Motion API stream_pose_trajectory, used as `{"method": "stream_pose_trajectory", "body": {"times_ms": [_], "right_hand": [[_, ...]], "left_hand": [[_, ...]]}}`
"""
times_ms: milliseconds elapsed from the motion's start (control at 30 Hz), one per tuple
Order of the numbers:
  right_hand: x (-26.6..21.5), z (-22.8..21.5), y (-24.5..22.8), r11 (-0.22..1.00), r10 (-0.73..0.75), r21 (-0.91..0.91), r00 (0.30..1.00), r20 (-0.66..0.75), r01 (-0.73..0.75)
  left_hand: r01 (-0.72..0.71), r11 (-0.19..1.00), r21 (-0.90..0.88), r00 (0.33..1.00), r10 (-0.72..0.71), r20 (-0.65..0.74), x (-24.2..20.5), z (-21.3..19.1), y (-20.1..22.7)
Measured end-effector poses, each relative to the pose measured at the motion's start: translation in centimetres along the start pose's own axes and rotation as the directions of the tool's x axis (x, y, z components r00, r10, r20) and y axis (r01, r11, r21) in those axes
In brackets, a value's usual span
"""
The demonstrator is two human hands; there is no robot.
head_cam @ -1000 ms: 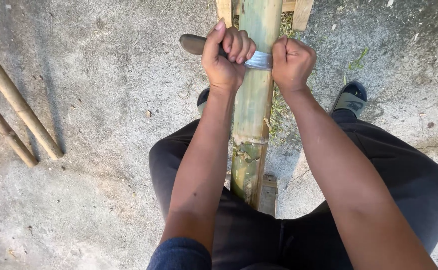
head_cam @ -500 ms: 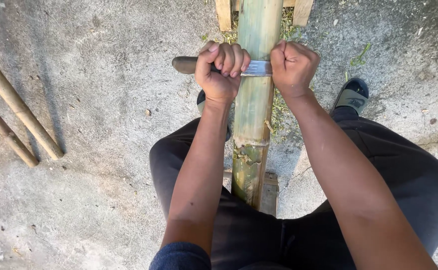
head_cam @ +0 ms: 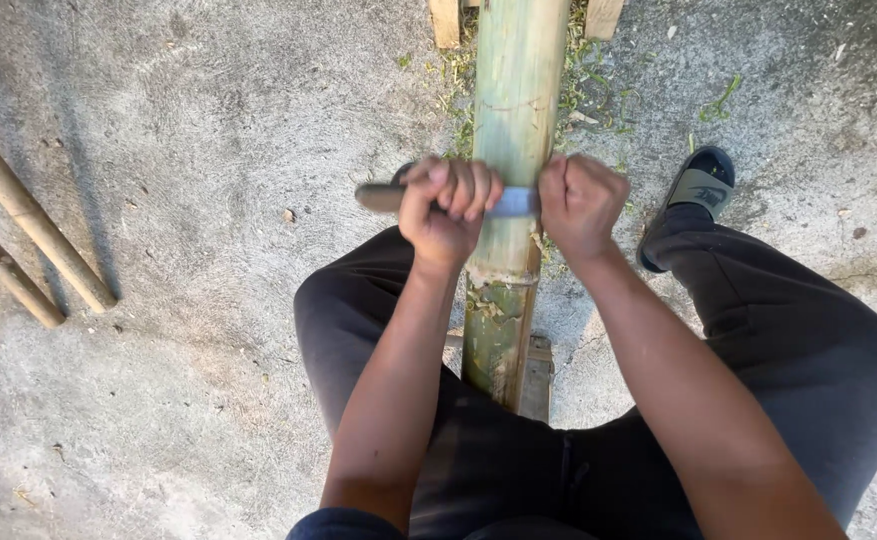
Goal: The recorder uses a knife to strip bark or smooth the surface of a bamboo pole.
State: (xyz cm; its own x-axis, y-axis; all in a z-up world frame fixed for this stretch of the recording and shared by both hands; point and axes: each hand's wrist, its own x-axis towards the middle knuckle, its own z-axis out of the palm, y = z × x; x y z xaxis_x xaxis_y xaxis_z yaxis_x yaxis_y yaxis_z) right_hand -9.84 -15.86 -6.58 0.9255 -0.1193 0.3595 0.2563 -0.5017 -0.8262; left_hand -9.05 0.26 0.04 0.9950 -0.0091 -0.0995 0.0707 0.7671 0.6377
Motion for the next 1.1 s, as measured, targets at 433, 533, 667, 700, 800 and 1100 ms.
{"method": "stream_pose_trajectory", "body": {"times_ms": [433, 533, 667, 700, 800, 1100], "right_hand": [[-2.6, -0.6, -1.2, 0.998, 0.045, 0.04, 0.999, 0.013, -0.045], [-0.6, 0.5, 0.3, 0.992, 0.104, 0.071, 0.994, 0.021, -0.105], [-1.4, 0.1, -0.2, 0.998, 0.034, 0.058, 0.999, -0.022, -0.033], [-2.2, 0.1, -0.2, 0.999, 0.001, 0.043, 1.0, -0.026, 0.0], [-2.1, -0.9, -2.4, 0.986, 0.08, 0.144, 0.997, -0.004, -0.079], [-3.6, -0.2, 0.2, 0.982, 0.125, 0.145, 0.992, -0.007, -0.122]], "left_hand": [[0.039, 0.998, 0.055, 0.999, -0.039, -0.001, -3.5, -0.7, 0.2], [0.011, 0.998, 0.066, 0.997, -0.016, 0.074, -0.2, 0.1, 0.6], [0.03, 0.998, 0.061, 0.996, -0.034, 0.081, -0.8, -0.1, 0.3], [0.038, 0.998, 0.053, 0.995, -0.043, 0.09, -1.5, -0.6, 0.0], [0.054, 0.996, 0.074, 0.997, -0.058, 0.049, -3.3, 0.3, 0.8], [0.112, 0.993, 0.042, 0.989, -0.115, 0.094, -3.0, -0.9, -1.0]]}}
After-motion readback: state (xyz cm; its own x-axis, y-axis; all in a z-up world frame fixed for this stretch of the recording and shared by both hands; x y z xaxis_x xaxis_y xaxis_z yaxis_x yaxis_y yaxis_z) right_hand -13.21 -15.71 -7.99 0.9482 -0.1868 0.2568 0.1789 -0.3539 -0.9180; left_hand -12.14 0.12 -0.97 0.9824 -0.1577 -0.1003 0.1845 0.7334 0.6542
